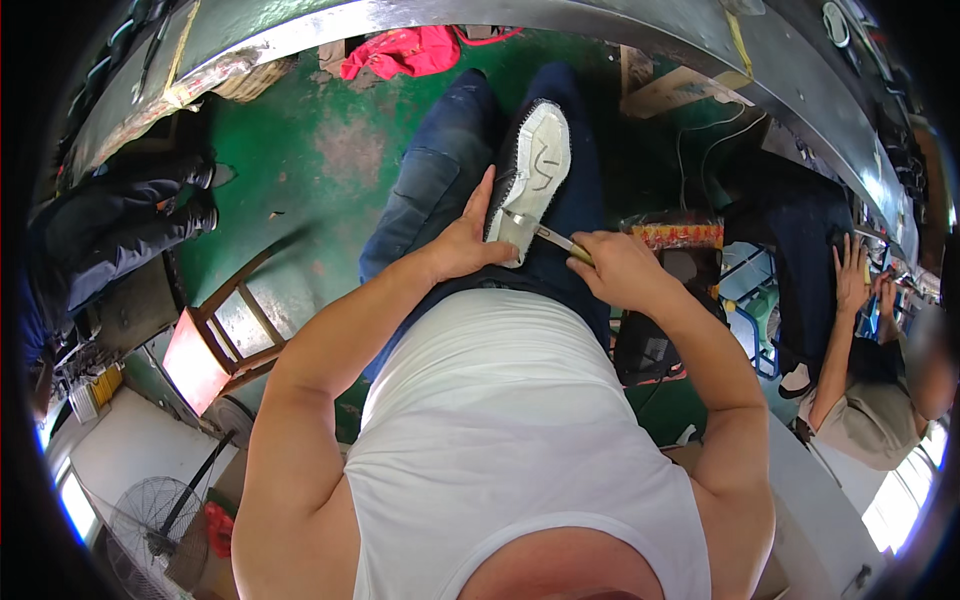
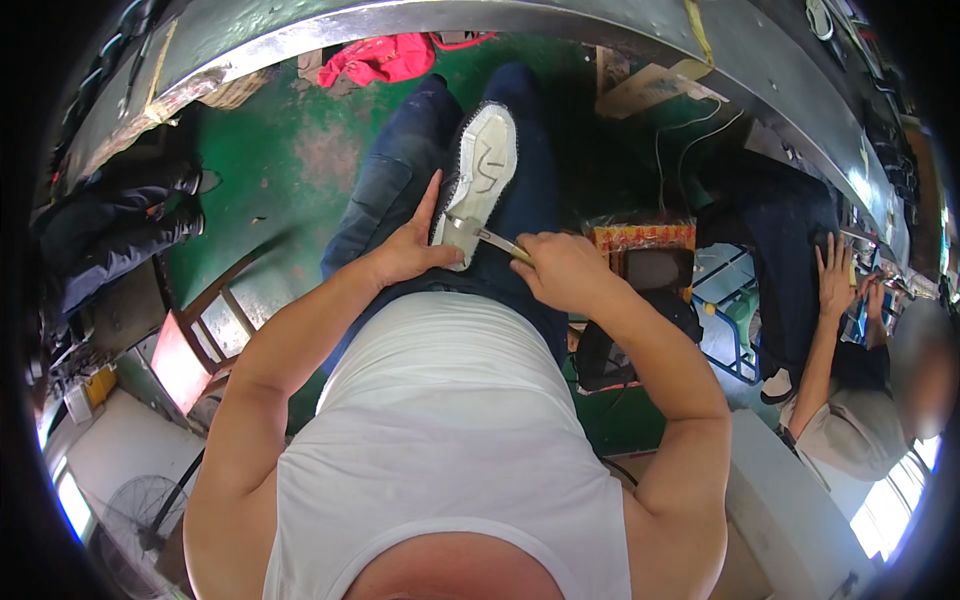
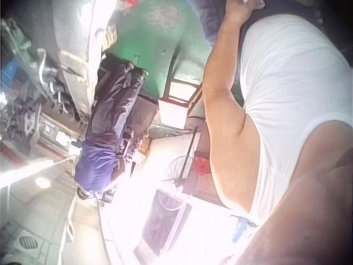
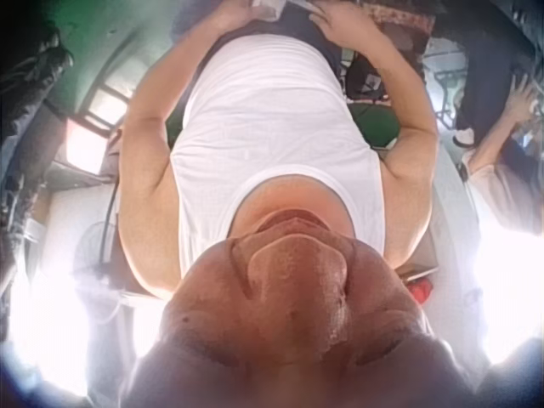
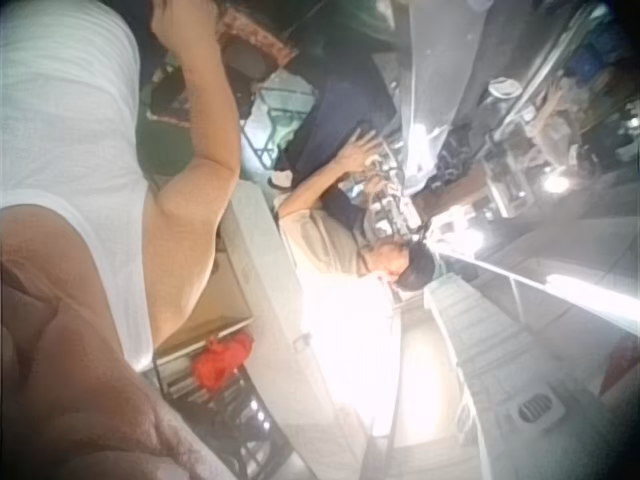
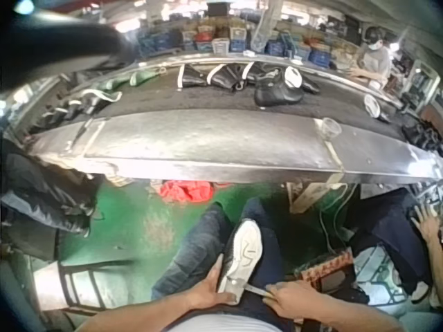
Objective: Manually lasting the upper of a shoe onto a last using pincers and adhesive.
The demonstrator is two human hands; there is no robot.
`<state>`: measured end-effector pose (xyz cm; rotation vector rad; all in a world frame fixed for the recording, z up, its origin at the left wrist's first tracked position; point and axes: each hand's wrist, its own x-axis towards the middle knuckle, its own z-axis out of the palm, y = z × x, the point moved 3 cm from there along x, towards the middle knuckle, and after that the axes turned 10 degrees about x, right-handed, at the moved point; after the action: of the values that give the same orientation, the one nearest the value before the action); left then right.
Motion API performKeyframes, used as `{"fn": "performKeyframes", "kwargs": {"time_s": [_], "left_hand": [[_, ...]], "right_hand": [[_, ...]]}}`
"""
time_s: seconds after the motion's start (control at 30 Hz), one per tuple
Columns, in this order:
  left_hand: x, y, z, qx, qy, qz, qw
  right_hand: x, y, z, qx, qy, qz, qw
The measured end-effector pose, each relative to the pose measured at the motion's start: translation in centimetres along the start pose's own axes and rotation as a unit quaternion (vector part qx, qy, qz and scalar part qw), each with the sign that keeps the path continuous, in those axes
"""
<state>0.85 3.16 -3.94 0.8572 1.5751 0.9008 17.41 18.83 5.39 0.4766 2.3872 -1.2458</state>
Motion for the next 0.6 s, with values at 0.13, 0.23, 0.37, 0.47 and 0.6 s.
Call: {"fn": "performKeyframes", "kwargs": {"time_s": [0.13, 0.23, 0.37, 0.47, 0.6], "left_hand": [[-0.2, -0.1, -0.1, -0.026, -0.016, -0.010, 0.999], [-0.2, 0.1, -0.1, 0.023, 0.010, 0.009, 1.000], [0.0, -0.4, 0.0, -0.039, 0.005, 0.007, 0.999], [-0.2, 0.3, 0.1, -0.026, 0.007, 0.022, 0.999], [0.1, -0.9, 0.4, 0.007, 0.044, 0.007, 0.999]], "right_hand": [[-0.2, 0.5, 0.7, -0.025, 0.070, -0.079, 0.994], [0.3, 0.2, 0.2, -0.048, 0.019, -0.016, 0.999], [1.1, 0.8, 0.9, -0.046, 0.018, 0.020, 0.999], [0.0, 2.5, 2.6, 0.026, 0.097, -0.015, 0.995], [-1.8, 3.4, 3.7, 0.031, 0.153, -0.021, 0.987]]}}
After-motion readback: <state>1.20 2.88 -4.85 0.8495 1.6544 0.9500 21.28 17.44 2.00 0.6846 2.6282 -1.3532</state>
